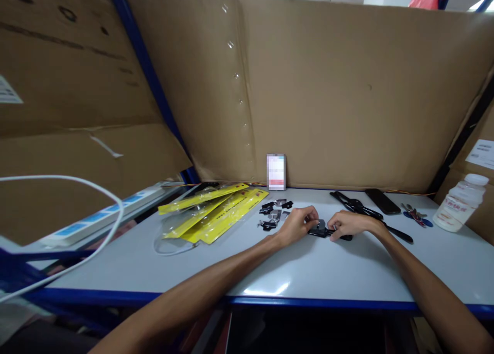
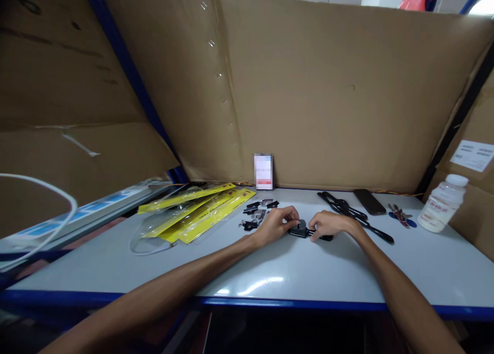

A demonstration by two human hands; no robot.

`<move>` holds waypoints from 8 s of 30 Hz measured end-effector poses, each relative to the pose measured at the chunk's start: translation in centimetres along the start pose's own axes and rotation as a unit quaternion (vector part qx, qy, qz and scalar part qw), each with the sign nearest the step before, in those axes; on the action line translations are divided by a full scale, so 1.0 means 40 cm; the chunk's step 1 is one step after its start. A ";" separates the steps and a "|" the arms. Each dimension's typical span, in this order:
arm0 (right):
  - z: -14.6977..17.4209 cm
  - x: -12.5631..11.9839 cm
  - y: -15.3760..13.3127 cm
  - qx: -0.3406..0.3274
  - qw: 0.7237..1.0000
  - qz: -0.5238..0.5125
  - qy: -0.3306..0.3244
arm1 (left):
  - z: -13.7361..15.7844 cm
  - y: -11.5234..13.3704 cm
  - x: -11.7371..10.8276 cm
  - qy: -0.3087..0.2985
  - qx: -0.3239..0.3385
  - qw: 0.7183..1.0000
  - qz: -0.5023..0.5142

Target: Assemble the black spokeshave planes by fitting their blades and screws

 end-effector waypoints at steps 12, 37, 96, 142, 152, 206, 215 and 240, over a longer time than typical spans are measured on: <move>0.015 -0.010 -0.020 -0.008 0.999 -0.032 -0.024 | -0.016 -0.026 0.028 0.011 -0.050 0.999 -0.005; 0.026 -0.011 -0.003 0.049 0.995 -0.064 -0.060 | -0.022 -0.054 0.038 -0.066 -0.070 0.995 0.017; -0.009 0.008 -0.036 0.056 0.995 0.057 0.065 | -0.011 -0.044 0.027 -0.085 -0.082 0.987 -0.112; 0.013 0.005 -0.098 0.011 0.987 0.102 0.127 | -0.007 -0.031 0.013 -0.118 -0.070 0.978 -0.155; -0.031 0.009 -0.044 0.021 0.989 -0.093 0.115 | -0.007 -0.034 0.019 -0.130 -0.080 0.976 -0.153; -0.037 0.011 -0.011 0.002 0.982 -0.128 0.139 | 0.075 -0.116 -0.315 -0.230 -0.090 0.912 -0.327; -0.033 0.009 -0.018 -0.001 0.983 -0.120 0.137 | 0.078 -0.114 -0.329 -0.228 -0.073 0.928 -0.285; 0.000 -0.034 -0.127 -0.054 0.922 -0.094 0.372 | 0.068 0.010 -0.104 0.032 0.055 0.995 -0.082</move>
Point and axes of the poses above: each hand's wrist, its own z-axis away from the middle knuckle, its own x-axis out of the palm, y = z × x, the point moved 4 cm from there along -z, towards the middle knuckle
